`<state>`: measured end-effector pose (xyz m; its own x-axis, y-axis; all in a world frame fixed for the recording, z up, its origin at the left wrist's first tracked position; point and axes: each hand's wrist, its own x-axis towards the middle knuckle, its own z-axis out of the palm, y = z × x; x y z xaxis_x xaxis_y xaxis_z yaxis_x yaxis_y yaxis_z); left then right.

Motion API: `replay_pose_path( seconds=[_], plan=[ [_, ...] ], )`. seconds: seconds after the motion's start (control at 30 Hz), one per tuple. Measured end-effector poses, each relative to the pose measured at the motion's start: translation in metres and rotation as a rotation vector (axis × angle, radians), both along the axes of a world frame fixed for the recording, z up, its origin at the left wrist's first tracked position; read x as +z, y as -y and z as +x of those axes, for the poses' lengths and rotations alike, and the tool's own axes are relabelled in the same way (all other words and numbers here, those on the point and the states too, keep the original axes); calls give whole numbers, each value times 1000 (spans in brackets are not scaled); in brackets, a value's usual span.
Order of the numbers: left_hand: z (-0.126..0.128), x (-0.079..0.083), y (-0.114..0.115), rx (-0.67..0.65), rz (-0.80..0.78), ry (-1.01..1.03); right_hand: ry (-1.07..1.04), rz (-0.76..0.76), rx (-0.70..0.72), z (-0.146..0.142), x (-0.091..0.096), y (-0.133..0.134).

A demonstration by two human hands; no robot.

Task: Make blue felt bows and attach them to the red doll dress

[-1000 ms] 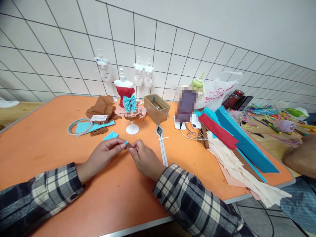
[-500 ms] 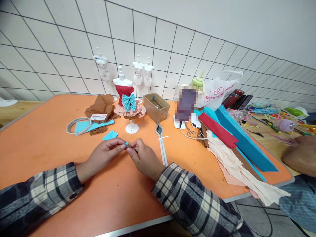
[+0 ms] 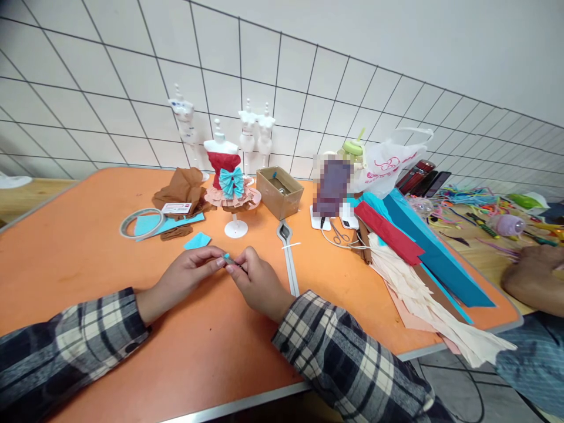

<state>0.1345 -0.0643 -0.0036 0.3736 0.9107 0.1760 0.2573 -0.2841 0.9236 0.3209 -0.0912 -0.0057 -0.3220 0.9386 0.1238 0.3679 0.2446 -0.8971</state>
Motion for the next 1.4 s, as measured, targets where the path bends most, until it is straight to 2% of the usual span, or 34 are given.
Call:
replay_pose_path(
  seconds=[0.23, 0.33, 0.4, 0.5, 0.6, 0.8, 0.93, 1.1, 1.3, 1.4],
  plan=[
    [1, 2, 0, -21, -3, 4, 8, 6, -32, -2, 2, 1],
    [2, 3, 0, 15, 35, 17, -131, -47, -95, 1, 1, -4],
    [3, 4, 1, 18, 87, 18, -280, -151, -116, 5, 1, -8],
    [4, 9, 4, -73, 104, 28, -461, -348, 37, 9, -1, -11],
    [6, 11, 5, -138, 59, 60, -548, -454, 170, 7, -3, -9],
    [5, 7, 5, -81, -24, 124, -533, -475, 82, 3, -4, -9],
    [5, 7, 3, -12, -59, 127, -417, -437, 16, 8, -2, -12],
    [6, 4, 0, 63, -7, 17, -244, -374, 35, 8, -3, -12],
    [5, 4, 0, 138, -45, 26, -118, -40, -126, 4, 1, -9],
    [5, 5, 0, 131, -84, 34, -64, 49, -123, 2, 4, -6]
  ],
)
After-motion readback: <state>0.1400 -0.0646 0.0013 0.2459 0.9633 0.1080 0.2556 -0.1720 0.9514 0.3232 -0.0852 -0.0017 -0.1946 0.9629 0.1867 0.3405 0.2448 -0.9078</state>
